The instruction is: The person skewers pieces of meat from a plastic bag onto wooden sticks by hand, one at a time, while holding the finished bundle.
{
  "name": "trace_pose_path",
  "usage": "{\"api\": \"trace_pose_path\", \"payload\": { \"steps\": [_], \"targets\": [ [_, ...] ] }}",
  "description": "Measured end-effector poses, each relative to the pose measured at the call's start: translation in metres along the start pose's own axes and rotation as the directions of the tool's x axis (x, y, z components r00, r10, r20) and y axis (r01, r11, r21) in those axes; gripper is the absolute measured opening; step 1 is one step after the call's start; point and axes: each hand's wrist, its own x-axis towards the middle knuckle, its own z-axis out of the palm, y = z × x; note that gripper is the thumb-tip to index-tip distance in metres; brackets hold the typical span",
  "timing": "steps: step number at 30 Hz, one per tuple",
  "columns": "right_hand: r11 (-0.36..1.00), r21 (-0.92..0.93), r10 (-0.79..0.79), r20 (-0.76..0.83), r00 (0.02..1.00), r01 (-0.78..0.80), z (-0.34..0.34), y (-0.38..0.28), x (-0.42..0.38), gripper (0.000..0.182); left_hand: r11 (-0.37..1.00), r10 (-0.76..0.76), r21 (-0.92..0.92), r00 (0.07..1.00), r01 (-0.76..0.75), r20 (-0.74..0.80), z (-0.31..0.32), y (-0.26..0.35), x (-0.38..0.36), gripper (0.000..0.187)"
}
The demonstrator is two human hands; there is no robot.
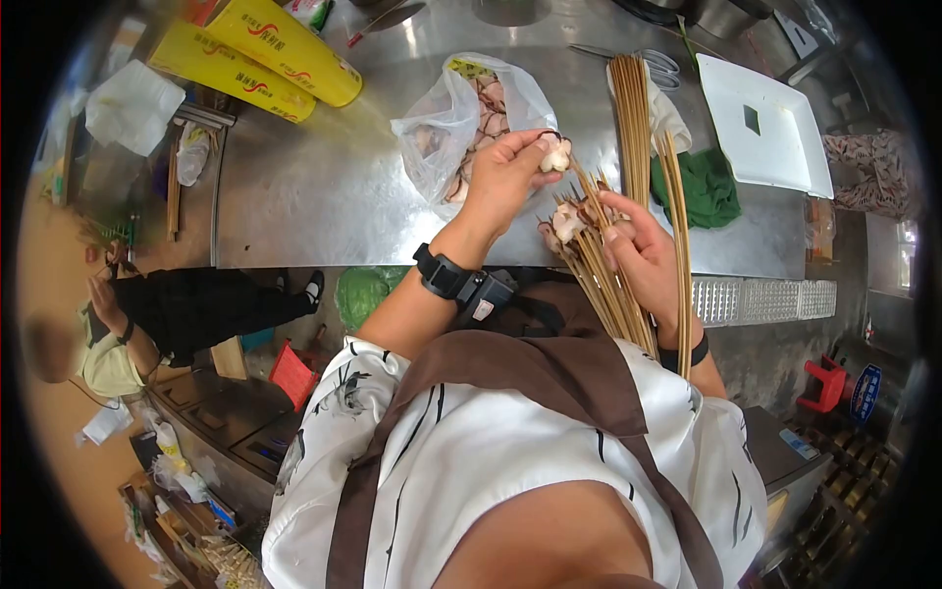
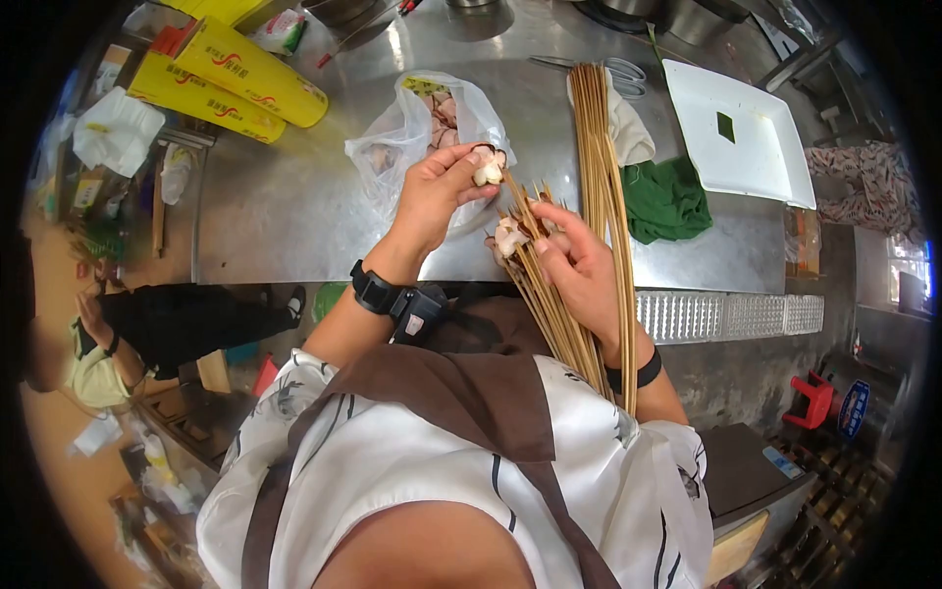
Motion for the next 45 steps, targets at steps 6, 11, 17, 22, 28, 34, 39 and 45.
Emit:
{"api": "trace_pose_path", "payload": {
  "steps": [6, 11, 17, 22, 28, 34, 39, 45],
  "targets": [
    [0.99, -0.136, 0.051, 0.083, 0.995, -0.04, -0.0039, 0.0005, 0.0001, 0.036, 1.0, 0.003, -0.026, 1.0, -0.002, 0.005, -0.0043, -0.0001, 0.0039, 0.027],
    [0.991, -0.134, 0.018, 0.072, 0.997, -0.008, -0.0001, -0.0032, 0.0, 0.036, 1.0, 0.02, -0.011, 0.999, -0.019, 0.027, -0.0049, 0.0046, 0.0037, 0.027],
    [0.996, -0.086, 0.025, 0.102, 0.995, -0.016, 0.0003, -0.0032, 0.0006, 0.036, 0.998, 0.042, 0.055, 0.998, -0.044, 0.042, -0.0048, 0.0053, 0.0028, 0.027],
    [0.996, -0.08, 0.034, 0.104, 0.994, -0.025, -0.0018, 0.0014, 0.001, 0.035, 0.997, 0.047, 0.064, 0.997, -0.05, 0.053, -0.0039, 0.0062, 0.0025, 0.026],
    [0.998, -0.057, 0.044, 0.102, 0.994, -0.039, -0.0028, 0.002, 0.0015, 0.035, 0.994, 0.076, 0.069, 0.996, -0.079, 0.041, -0.0012, 0.005, 0.0027, 0.022],
    [0.999, -0.048, 0.029, 0.082, 0.996, -0.025, 0.0009, -0.0019, 0.0017, 0.035, 0.978, 0.099, 0.175, 0.991, -0.113, 0.087, -0.001, 0.0026, 0.001, 0.024],
    [0.998, -0.054, 0.048, 0.098, 0.994, -0.043, -0.0014, -0.0006, 0.0015, 0.034, 0.973, 0.111, 0.192, 0.988, -0.13, 0.107, 0.0003, 0.0004, -0.0011, 0.024],
    [0.999, -0.015, 0.04, 0.1, 0.994, -0.039, -0.0006, 0.0001, 0.0014, 0.034, 0.989, 0.055, 0.128, 0.994, -0.067, 0.098, 0.0006, 0.0007, -0.0024, 0.024]
  ]
}}
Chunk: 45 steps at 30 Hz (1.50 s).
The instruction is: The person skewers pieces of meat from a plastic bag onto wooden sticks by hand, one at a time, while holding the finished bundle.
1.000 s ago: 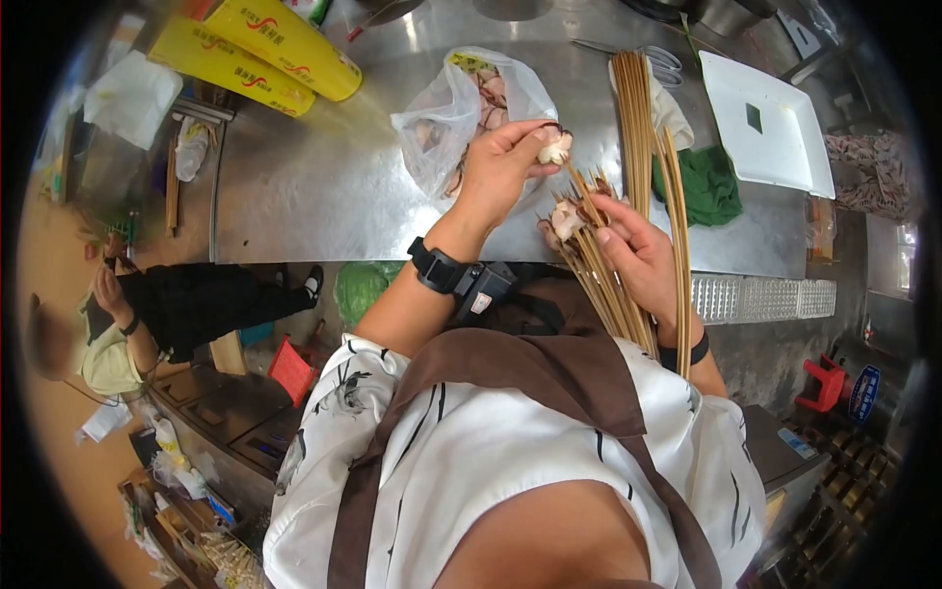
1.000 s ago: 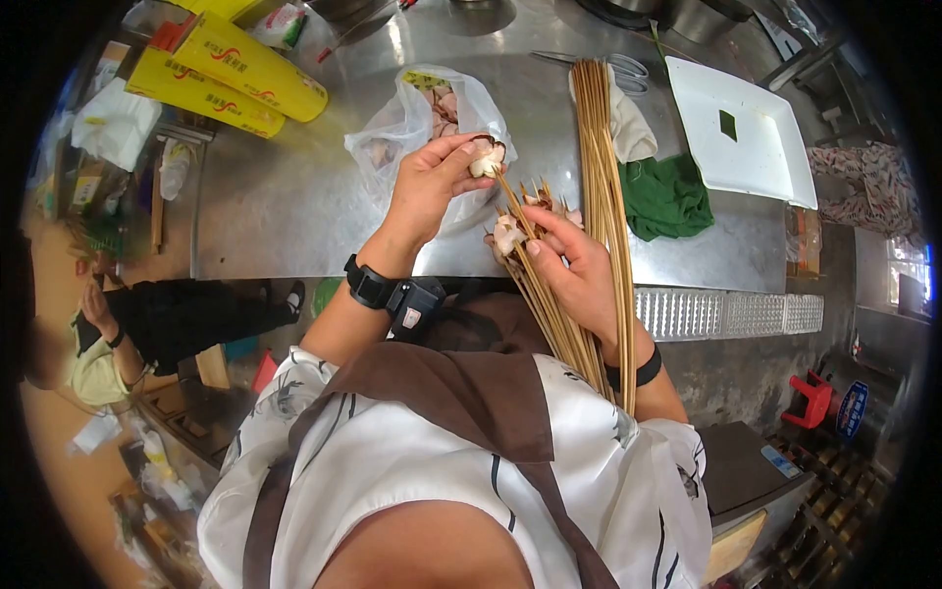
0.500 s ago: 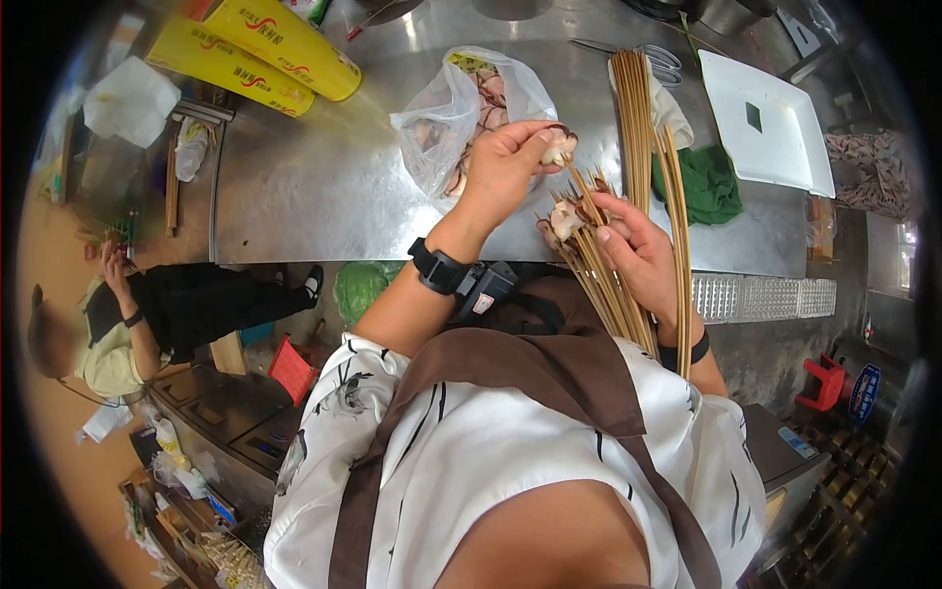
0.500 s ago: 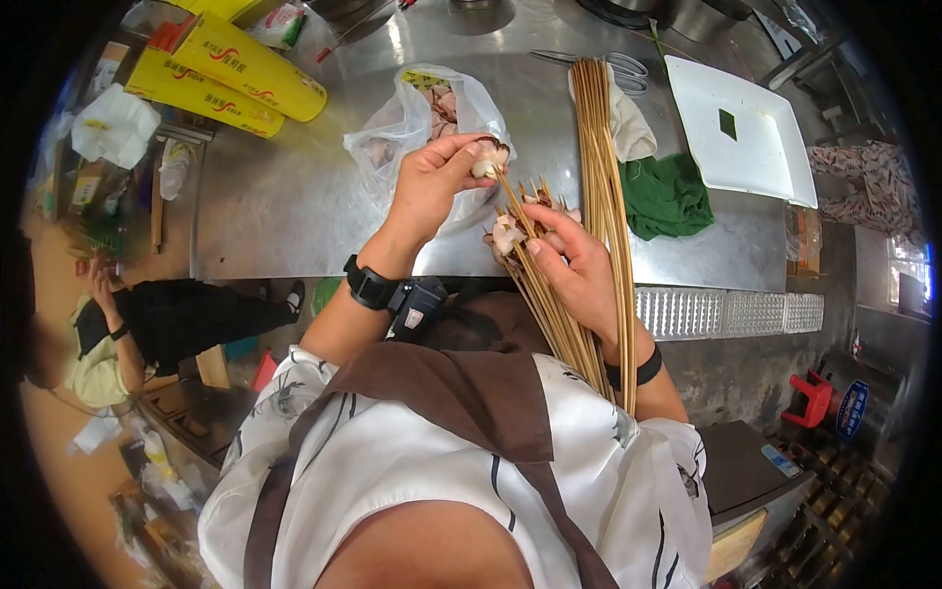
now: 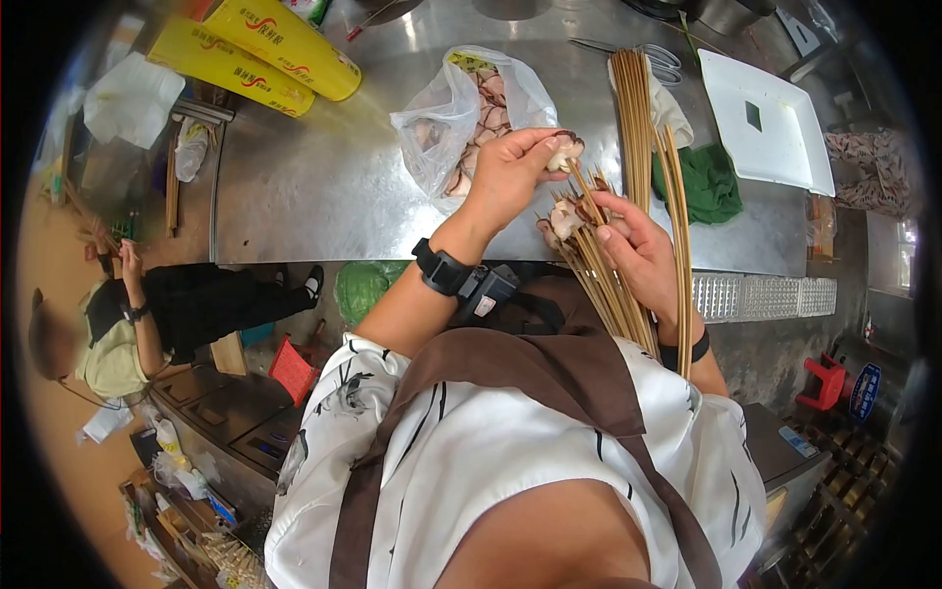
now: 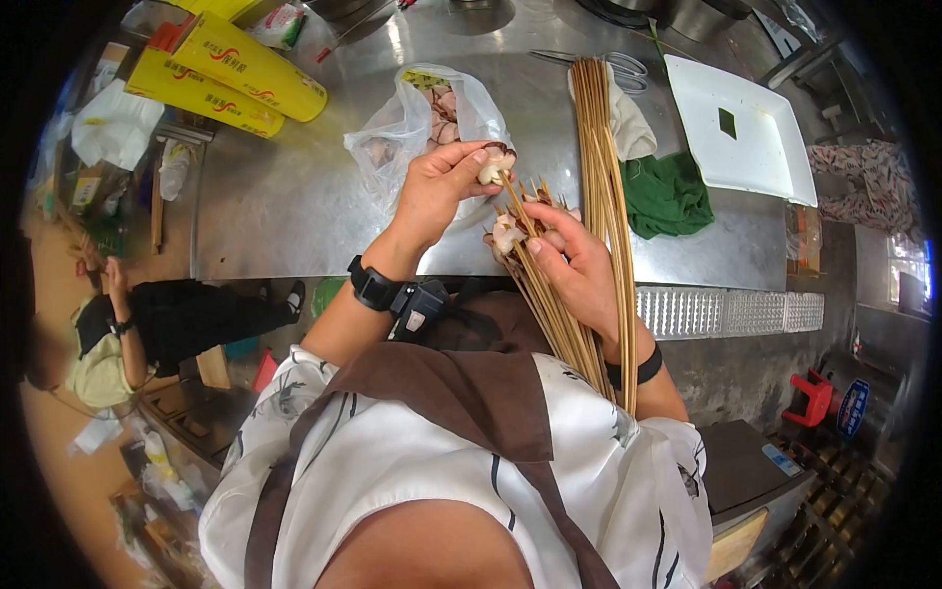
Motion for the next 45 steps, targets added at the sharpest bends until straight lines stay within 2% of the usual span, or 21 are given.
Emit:
{"api": "trace_pose_path", "payload": {
  "steps": [11, 18, 23, 26, 28, 31, 35, 38, 40, 45],
  "targets": [
    [1.0, 0.008, -0.018, 0.004, 1.0, 0.017, -0.001, 0.004, -0.001, 0.035, 0.998, -0.044, -0.034, 0.999, 0.045, 0.024, -0.002, 0.001, -0.001, 0.025],
    [0.999, 0.047, -0.025, 0.003, 1.0, 0.025, 0.002, 0.004, 0.0, 0.037, 0.987, -0.087, -0.129, 0.993, 0.096, 0.074, -0.001, 0.002, -0.003, 0.025],
    [1.0, 0.013, -0.008, -0.009, 1.0, 0.008, 0.0, 0.005, 0.0, 0.035, 0.985, -0.088, -0.142, 0.991, 0.102, 0.104, -0.002, -0.001, -0.002, 0.027],
    [1.0, 0.025, 0.007, -0.005, 1.0, -0.007, 0.0, 0.002, 0.0, 0.035, 0.986, -0.065, -0.146, 0.992, 0.081, 0.111, 0.0, -0.002, -0.001, 0.03],
    [0.999, 0.028, 0.016, 0.003, 1.0, -0.016, -0.001, 0.002, 0.0, 0.035, 0.987, 0.128, -0.117, 0.985, -0.114, 0.118, 0.0, -0.009, -0.001, 0.032],
    [0.999, 0.045, 0.015, -0.003, 1.0, -0.015, -0.002, 0.005, 0.0, 0.035, 0.972, 0.18, -0.178, 0.971, -0.152, 0.156, 0.001, -0.006, -0.004, 0.032],
    [0.998, 0.055, 0.008, 0.001, 1.0, -0.008, -0.002, 0.004, 0.0, 0.035, 0.978, 0.172, -0.147, 0.971, -0.149, 0.164, -0.001, -0.01, 0.0, 0.031],
    [0.998, 0.054, 0.007, 0.004, 1.0, -0.008, -0.003, 0.006, 0.001, 0.035, 0.983, 0.12, -0.152, 0.984, -0.1, 0.132, 0.0, -0.009, 0.001, 0.028],
    [0.999, 0.046, 0.002, 0.011, 1.0, -0.003, -0.004, 0.008, 0.001, 0.035, 0.988, 0.058, -0.144, 0.997, -0.051, 0.044, 0.002, -0.01, 0.003, 0.025],
    [0.999, 0.045, -0.009, 0.01, 1.0, 0.009, -0.002, 0.005, 0.001, 0.035, 0.982, 0.0, -0.19, 1.0, 0.003, 0.015, 0.004, -0.008, 0.004, 0.022]
  ]
}}
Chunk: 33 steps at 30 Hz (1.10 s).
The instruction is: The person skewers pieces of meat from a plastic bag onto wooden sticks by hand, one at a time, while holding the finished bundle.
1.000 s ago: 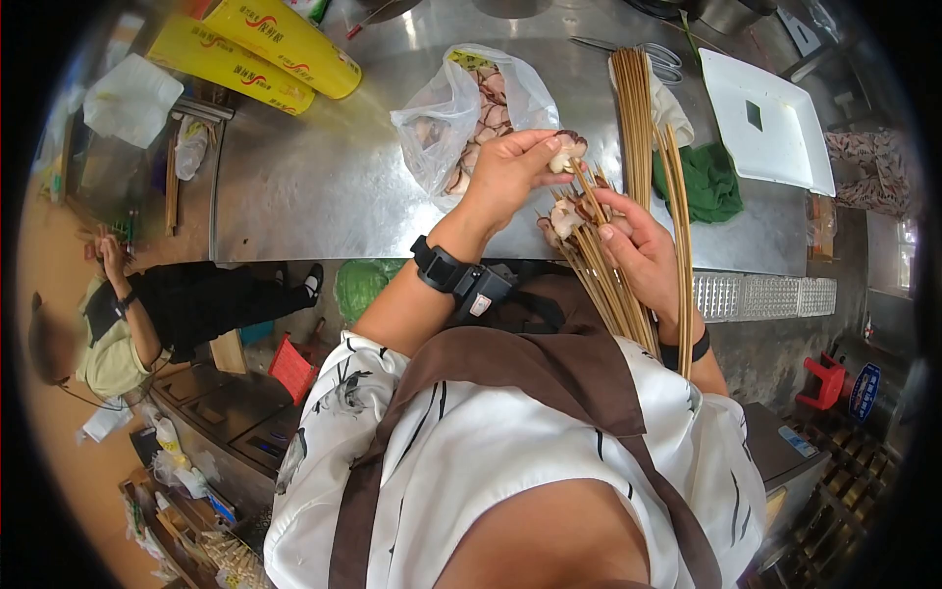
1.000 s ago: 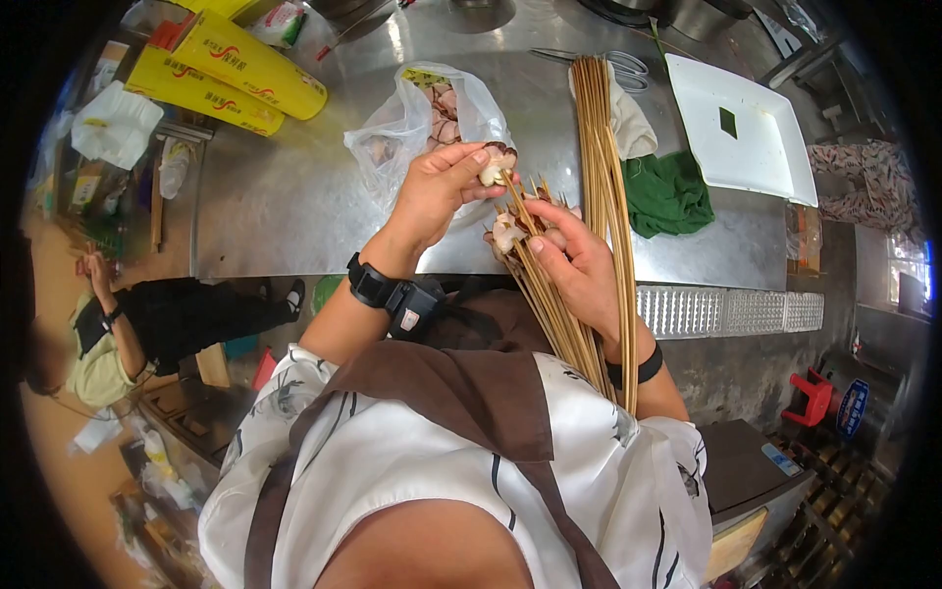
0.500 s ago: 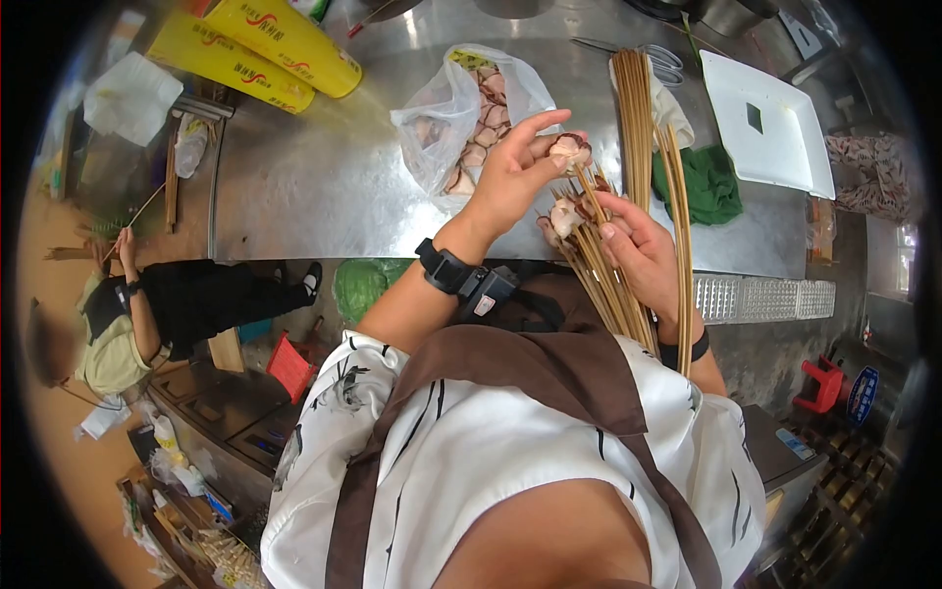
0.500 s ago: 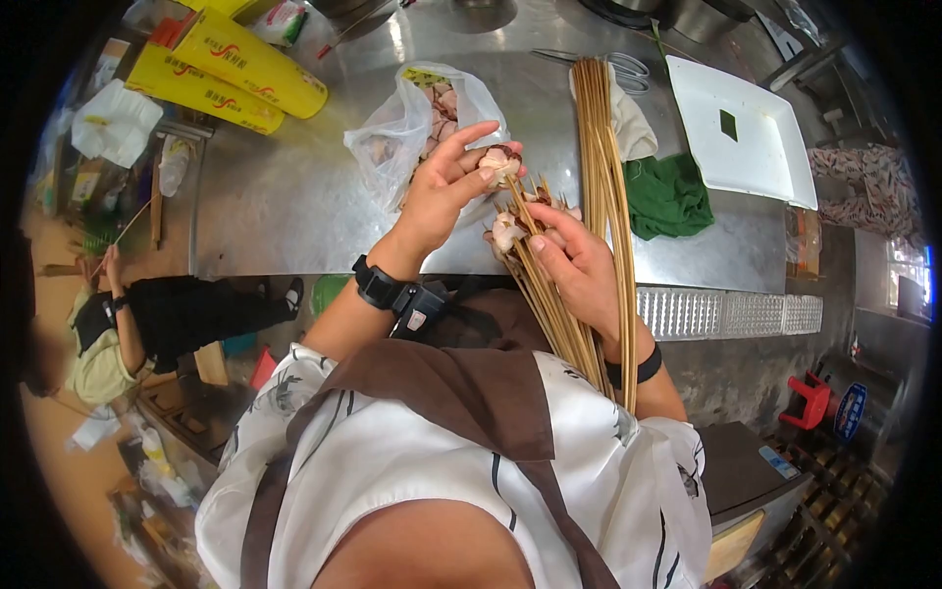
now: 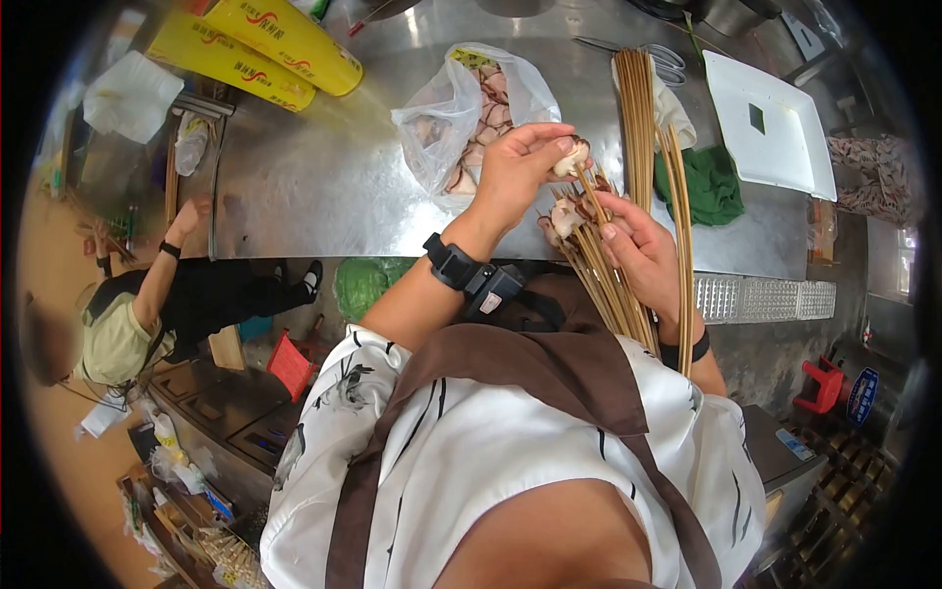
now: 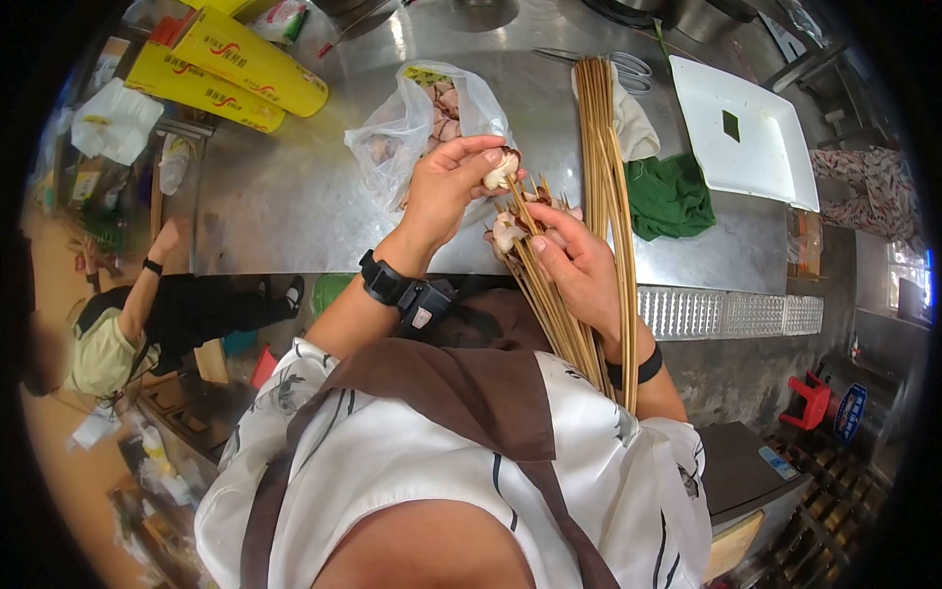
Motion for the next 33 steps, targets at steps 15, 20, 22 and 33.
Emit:
{"api": "trace_pose_path", "payload": {
  "steps": [15, 20, 22, 33],
  "targets": [
    [0.999, 0.044, -0.026, 0.003, 1.0, 0.026, 0.0008, 0.0007, 0.0007, 0.033, 0.951, -0.17, -0.263, 0.985, 0.165, 0.003, -0.0006, 0.0047, -0.0036, 0.026],
    [0.999, 0.043, -0.002, 0.005, 1.0, 0.002, 0.0015, -0.0014, 0.0011, 0.033, 0.932, -0.196, -0.31, 0.981, 0.19, 0.013, -0.0021, 0.0002, -0.004, 0.027],
    [0.998, 0.054, 0.022, 0.004, 1.0, -0.022, 0.0015, -0.0026, 0.0018, 0.033, 0.922, -0.218, -0.322, 0.976, 0.214, 0.025, -0.0012, 0.0006, -0.0047, 0.027],
    [0.995, 0.102, -0.018, -0.045, 0.999, 0.022, 0.0022, 0.0001, 0.0046, 0.012, 0.898, -0.274, -0.339, 0.959, 0.281, 0.067, 0.0027, -0.0023, -0.0088, 0.025]
  ]
}}
